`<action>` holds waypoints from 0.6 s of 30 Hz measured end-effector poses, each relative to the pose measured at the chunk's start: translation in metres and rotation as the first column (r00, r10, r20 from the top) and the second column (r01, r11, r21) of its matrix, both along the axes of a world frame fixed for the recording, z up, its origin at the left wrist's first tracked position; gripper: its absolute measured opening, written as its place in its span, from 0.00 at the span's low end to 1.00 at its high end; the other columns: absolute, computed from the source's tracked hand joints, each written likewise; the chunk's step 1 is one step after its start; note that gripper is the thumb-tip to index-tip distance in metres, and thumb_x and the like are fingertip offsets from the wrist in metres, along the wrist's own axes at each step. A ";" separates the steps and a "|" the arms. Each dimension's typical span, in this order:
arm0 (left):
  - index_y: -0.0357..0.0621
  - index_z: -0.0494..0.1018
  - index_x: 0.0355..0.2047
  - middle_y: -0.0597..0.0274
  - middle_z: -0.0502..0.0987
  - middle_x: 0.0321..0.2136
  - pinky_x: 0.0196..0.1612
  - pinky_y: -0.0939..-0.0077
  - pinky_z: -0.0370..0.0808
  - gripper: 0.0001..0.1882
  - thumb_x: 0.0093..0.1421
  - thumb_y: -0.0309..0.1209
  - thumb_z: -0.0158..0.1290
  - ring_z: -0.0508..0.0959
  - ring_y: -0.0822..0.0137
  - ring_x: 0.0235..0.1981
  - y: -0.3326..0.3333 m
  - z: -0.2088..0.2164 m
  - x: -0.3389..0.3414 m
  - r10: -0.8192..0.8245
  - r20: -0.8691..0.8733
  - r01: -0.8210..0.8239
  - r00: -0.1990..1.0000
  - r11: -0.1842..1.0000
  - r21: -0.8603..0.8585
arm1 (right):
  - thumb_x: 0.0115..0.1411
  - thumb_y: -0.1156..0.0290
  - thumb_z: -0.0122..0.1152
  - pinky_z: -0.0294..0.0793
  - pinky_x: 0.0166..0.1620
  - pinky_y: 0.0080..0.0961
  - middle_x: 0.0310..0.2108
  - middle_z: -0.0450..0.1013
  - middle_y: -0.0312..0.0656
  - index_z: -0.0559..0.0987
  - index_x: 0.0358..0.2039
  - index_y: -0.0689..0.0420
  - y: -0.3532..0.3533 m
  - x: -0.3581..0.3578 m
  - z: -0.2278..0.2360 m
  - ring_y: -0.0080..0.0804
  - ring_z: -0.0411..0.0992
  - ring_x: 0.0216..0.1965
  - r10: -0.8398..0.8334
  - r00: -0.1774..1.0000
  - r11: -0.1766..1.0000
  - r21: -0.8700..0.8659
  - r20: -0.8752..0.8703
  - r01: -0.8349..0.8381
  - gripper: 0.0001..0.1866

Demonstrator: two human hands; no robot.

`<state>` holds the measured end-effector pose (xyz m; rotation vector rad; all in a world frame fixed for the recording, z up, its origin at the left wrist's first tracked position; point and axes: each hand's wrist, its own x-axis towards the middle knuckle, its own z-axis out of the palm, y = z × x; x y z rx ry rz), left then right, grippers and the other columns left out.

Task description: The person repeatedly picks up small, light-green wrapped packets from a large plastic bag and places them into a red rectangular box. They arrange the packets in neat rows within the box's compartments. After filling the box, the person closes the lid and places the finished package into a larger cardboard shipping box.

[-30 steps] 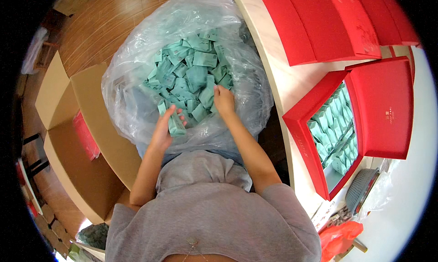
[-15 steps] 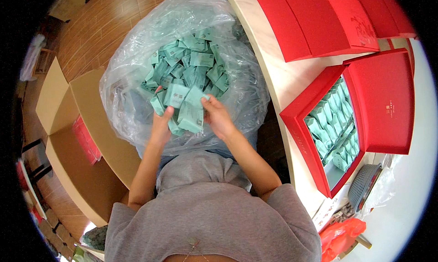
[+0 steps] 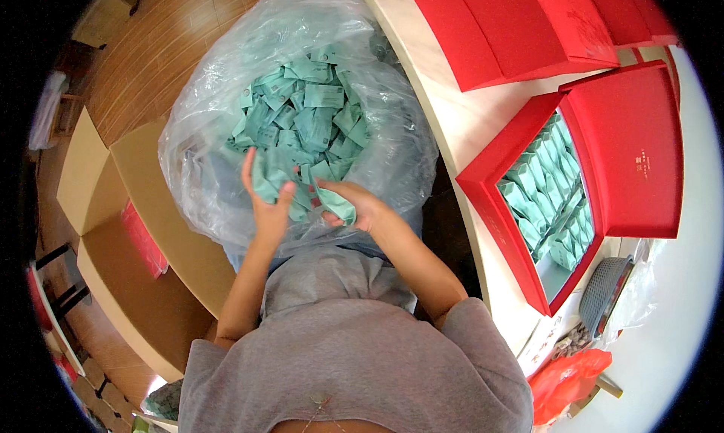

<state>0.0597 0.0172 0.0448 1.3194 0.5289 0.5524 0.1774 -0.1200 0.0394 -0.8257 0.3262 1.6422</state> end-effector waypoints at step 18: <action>0.47 0.40 0.64 0.52 0.67 0.48 0.54 0.72 0.64 0.41 0.61 0.40 0.55 0.67 0.63 0.51 -0.004 0.009 0.011 0.124 -0.195 -0.173 0.973 0.950 -0.260 | 0.67 0.65 0.42 0.70 0.42 0.38 0.45 0.66 0.52 0.73 0.48 0.63 0.046 -0.053 0.056 0.51 0.69 0.41 0.042 -0.098 0.988 -0.026 0.994 0.154 0.18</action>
